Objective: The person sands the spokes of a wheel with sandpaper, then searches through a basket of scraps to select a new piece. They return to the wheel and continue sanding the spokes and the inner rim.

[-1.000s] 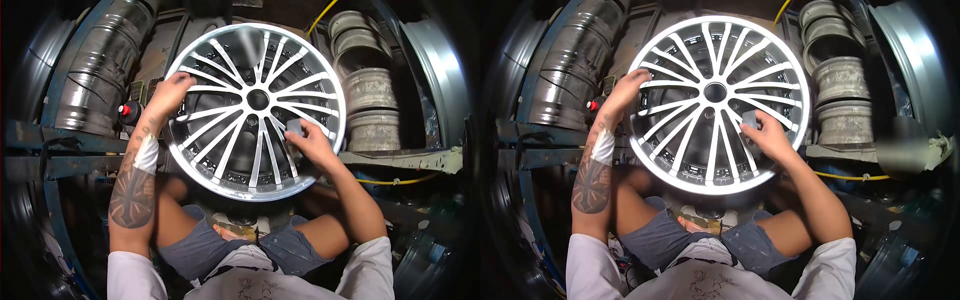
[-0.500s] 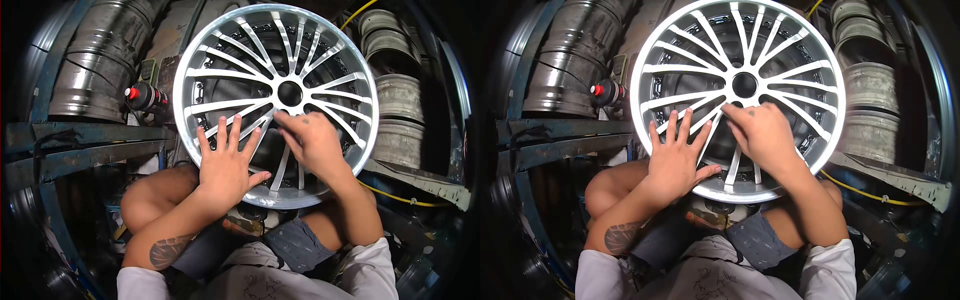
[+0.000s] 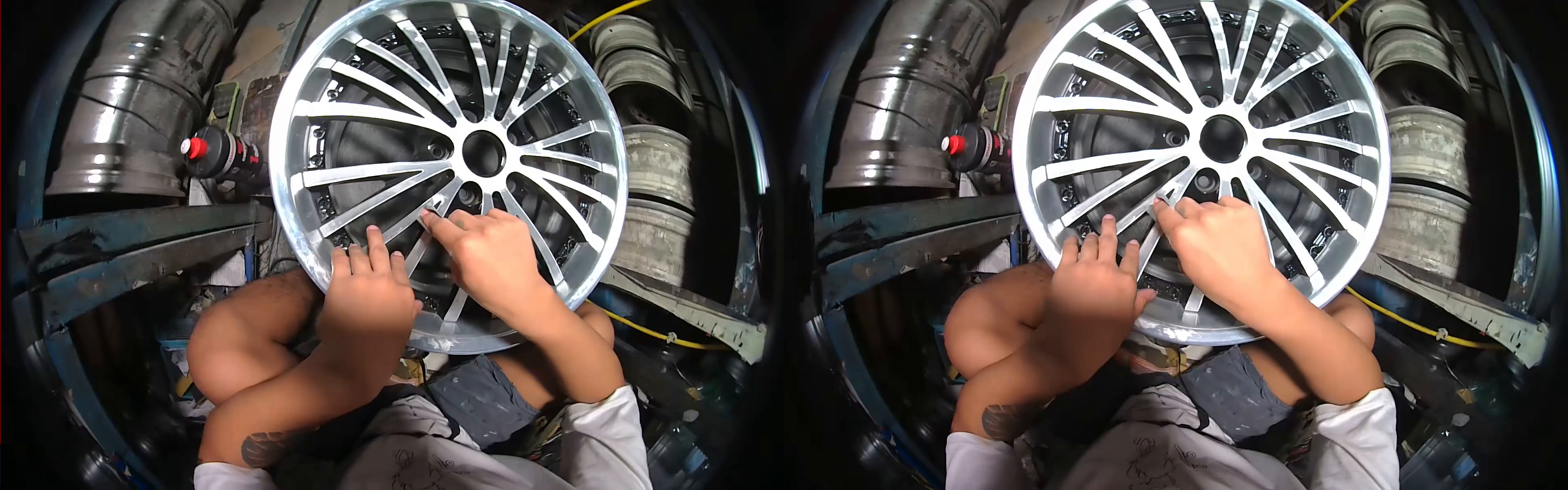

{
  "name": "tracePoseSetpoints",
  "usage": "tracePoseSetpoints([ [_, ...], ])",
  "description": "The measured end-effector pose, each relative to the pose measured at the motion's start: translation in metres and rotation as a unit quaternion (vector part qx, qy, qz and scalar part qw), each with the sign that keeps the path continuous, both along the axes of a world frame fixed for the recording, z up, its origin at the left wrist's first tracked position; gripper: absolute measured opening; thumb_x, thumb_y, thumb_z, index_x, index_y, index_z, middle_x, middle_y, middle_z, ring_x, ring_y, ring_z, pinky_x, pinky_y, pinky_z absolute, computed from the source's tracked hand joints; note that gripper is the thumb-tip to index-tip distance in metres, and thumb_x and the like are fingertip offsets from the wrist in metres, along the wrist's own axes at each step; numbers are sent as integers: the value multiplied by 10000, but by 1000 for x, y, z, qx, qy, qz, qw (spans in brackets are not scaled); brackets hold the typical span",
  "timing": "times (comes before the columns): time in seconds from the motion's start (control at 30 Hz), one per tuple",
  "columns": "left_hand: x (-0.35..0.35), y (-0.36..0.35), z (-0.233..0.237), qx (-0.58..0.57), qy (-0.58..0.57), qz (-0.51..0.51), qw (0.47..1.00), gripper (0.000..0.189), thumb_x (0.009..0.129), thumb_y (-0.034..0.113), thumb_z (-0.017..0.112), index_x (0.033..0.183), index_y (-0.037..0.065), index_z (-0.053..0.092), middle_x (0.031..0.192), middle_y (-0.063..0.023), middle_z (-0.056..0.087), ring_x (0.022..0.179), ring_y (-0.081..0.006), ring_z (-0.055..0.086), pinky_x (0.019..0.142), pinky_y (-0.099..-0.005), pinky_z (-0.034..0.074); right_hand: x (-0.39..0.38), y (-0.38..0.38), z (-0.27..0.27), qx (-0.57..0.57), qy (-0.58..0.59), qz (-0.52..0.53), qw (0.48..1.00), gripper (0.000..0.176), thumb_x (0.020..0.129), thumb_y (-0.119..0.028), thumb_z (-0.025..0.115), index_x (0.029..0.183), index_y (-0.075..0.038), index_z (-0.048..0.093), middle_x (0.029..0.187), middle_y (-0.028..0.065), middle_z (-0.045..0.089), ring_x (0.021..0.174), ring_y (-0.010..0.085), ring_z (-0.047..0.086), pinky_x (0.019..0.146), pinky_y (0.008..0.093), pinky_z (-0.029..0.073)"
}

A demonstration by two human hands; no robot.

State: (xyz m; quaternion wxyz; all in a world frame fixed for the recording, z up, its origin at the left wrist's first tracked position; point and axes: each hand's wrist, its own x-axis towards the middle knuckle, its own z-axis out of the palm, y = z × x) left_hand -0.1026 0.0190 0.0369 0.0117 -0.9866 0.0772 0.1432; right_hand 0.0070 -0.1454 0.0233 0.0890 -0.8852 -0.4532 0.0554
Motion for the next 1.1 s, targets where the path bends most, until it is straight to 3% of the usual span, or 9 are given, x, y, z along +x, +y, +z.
tracePoseSetpoints([
  [0.1, -2, -1, 1, 5, -2, 8, 1000, 427, 961, 226, 599, 1303, 6, 728, 1434, -296, 625, 1200, -390, 684, 1110, -517, 447, 3, -3, -5, 52, 31, -19, 998, 581, 687, -20, 720, 1259, -120, 741, 836, 27, 706, 661, 246, 662, 631, 372, 500],
  [0.4, 7, -8, 12, 57, 27, 21, 998, 405, 966, 215, 589, 1243, -36, 747, 1428, -259, 643, 1181, -388, 681, 1092, -507, 446, 1, 5, -2, 68, 54, -65, 994, 482, 751, -34, 689, 1214, -142, 766, 869, 20, 752, 671, 252, 692, 652, 354, 532],
  [0.53, 8, -14, 12, 38, 45, 50, 997, 392, 984, 207, 571, 1224, -42, 754, 1417, -257, 648, 1158, -379, 667, 1094, -503, 437, 3, 0, 5, 9, 48, -50, 998, 462, 746, -18, 689, 1182, -140, 777, 820, 28, 741, 649, 259, 673, 637, 382, 465],
  [0.73, 8, -28, 11, 42, -44, 104, 993, 412, 979, 194, 565, 1263, -54, 728, 1392, -268, 654, 1169, -408, 656, 1108, -522, 424, 8, 0, -2, 22, 13, -29, 999, 462, 727, -81, 710, 1182, -119, 775, 796, 47, 714, 669, 241, 663, 721, 374, 438],
  [0.77, 1, -27, 23, 31, -3, 26, 999, 401, 969, 172, 572, 1260, -60, 720, 1368, -266, 667, 1174, -428, 664, 1113, -550, 417, 7, 0, 4, 17, 9, -22, 1000, 462, 729, -89, 709, 1186, -118, 773, 795, 46, 711, 667, 242, 662, 724, 374, 440],
  [0.87, 1, -39, 25, -45, -48, 2, 998, 341, 945, 181, 612, 1170, -28, 761, 1277, -224, 719, 1136, -415, 689, 1112, -573, 412, 5, 8, 6, 49, -4, -10, 999, 482, 711, -94, 722, 1190, -116, 772, 777, 38, 693, 641, 248, 636, 682, 372, 449],
  [0.97, 5, -52, 29, -112, 98, -40, 988, 314, 945, 199, 623, 1133, 1, 779, 1198, -190, 741, 1099, -385, 699, 1114, -566, 413, -2, 5, 5, 24, 17, -20, 999, 508, 702, -32, 728, 1198, -129, 779, 789, 39, 694, 622, 246, 610, 621, 366, 435],
  [1.07, -1, -57, 29, -124, 86, -99, 984, 312, 955, 214, 626, 1148, 19, 775, 1122, -156, 746, 1097, -362, 692, 1117, -559, 413, 1, 7, 9, 71, 20, -27, 997, 523, 711, -4, 714, 1212, -142, 776, 810, 33, 704, 613, 255, 606, 614, 369, 440],
  [1.1, -2, -54, 31, -112, 97, -143, 979, 340, 978, 227, 610, 1207, 22, 758, 1180, -161, 728, 1161, -362, 666, 1130, -557, 398, 1, 10, 11, 69, 3, -28, 997, 539, 709, 26, 699, 1211, -154, 776, 824, 31, 711, 608, 256, 599, 610, 366, 440],
])
